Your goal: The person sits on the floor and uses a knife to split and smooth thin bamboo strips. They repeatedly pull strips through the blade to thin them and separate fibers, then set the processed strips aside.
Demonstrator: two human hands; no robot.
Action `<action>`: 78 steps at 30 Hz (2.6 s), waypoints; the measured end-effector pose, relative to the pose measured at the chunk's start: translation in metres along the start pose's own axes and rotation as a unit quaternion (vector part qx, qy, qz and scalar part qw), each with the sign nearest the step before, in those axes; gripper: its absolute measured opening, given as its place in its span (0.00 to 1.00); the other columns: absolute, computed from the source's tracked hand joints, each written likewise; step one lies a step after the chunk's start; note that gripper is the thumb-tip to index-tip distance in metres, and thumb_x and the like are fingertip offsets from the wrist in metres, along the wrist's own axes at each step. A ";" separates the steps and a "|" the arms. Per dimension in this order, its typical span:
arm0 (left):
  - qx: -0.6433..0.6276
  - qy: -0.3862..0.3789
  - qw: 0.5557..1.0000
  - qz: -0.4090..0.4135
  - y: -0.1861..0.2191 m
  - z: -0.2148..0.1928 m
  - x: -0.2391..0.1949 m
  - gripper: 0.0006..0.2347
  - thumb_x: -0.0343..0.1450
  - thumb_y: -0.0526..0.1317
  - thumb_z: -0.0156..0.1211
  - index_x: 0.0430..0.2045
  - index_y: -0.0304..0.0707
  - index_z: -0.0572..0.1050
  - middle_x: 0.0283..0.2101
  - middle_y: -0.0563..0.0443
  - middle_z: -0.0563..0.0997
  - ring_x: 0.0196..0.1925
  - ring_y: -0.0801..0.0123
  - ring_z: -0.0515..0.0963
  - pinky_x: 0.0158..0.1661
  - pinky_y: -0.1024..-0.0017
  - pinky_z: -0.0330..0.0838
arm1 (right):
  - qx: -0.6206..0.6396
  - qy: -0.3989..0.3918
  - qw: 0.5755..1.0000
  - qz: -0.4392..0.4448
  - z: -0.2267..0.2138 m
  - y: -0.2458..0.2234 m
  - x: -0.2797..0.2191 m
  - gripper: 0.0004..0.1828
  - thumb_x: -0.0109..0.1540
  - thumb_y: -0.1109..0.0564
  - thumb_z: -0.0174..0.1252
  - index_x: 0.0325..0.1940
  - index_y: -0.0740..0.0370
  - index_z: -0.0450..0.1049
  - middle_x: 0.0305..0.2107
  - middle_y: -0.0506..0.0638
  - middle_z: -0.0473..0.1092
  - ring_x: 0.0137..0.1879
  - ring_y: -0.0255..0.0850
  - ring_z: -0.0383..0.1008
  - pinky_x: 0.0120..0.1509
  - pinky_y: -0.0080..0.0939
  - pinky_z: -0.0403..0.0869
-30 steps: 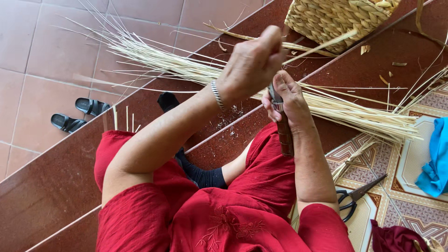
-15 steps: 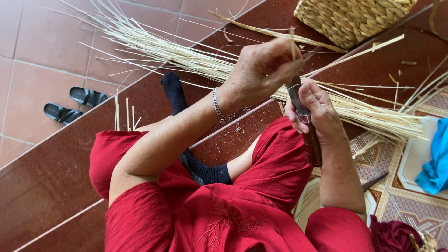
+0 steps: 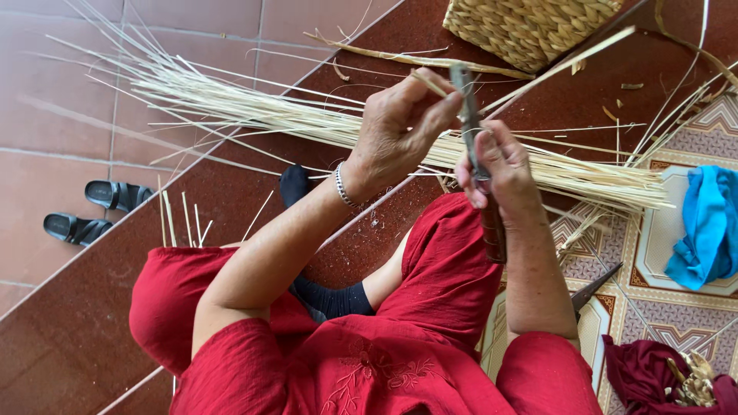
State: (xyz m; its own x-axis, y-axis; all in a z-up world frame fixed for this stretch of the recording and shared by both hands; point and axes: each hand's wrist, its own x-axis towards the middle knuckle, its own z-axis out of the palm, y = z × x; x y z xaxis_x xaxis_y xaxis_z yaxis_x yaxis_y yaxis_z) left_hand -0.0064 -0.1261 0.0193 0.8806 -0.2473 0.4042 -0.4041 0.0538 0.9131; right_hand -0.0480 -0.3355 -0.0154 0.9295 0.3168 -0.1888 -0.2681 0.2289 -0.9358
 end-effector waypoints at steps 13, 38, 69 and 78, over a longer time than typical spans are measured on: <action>-0.356 0.267 0.879 -0.172 -0.045 -0.040 -0.091 0.08 0.78 0.38 0.55 0.41 0.32 0.77 0.41 0.41 0.85 0.43 0.59 0.87 0.48 0.63 0.84 | 0.022 -0.001 0.999 -0.036 0.005 0.009 -0.004 0.19 0.75 0.41 0.46 0.62 0.51 0.72 0.23 0.50 0.70 0.17 0.30 0.61 0.17 0.29 0.63; -0.284 0.490 0.815 -0.120 -0.082 -0.183 -0.148 0.07 0.78 0.39 0.58 0.35 0.34 0.76 0.32 0.45 0.82 0.34 0.64 0.83 0.38 0.66 0.82 | 0.008 0.166 0.984 -0.068 -0.065 0.000 -0.008 0.37 0.74 0.29 0.48 0.71 0.62 0.63 0.22 0.45 0.61 0.19 0.29 0.56 0.22 0.32 0.62; -0.320 0.534 0.781 -0.045 -0.067 -0.208 -0.142 0.07 0.79 0.39 0.54 0.41 0.34 0.74 0.35 0.47 0.77 0.33 0.66 0.79 0.36 0.69 0.80 | 0.130 0.015 0.982 0.134 0.045 0.137 0.051 0.20 0.71 0.41 0.44 0.63 0.50 0.59 0.21 0.54 0.71 0.15 0.31 0.65 0.15 0.31 0.67; -0.281 0.446 0.849 -0.040 -0.033 -0.143 -0.118 0.19 0.70 0.52 0.60 0.51 0.43 0.70 0.36 0.48 0.80 0.36 0.67 0.82 0.38 0.71 0.82 | 0.095 -0.004 0.989 0.117 0.050 0.162 0.061 0.16 0.74 0.44 0.48 0.59 0.55 0.64 0.23 0.51 0.71 0.16 0.30 0.65 0.16 0.29 0.65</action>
State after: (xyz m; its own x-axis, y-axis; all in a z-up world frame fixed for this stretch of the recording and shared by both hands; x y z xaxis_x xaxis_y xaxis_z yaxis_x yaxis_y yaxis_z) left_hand -0.0615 0.0400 -0.0510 0.8381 0.5454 -0.0105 -0.3723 0.5858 0.7199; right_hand -0.0475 -0.2329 -0.1638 0.8343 0.3885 -0.3911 -0.5196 0.3172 -0.7933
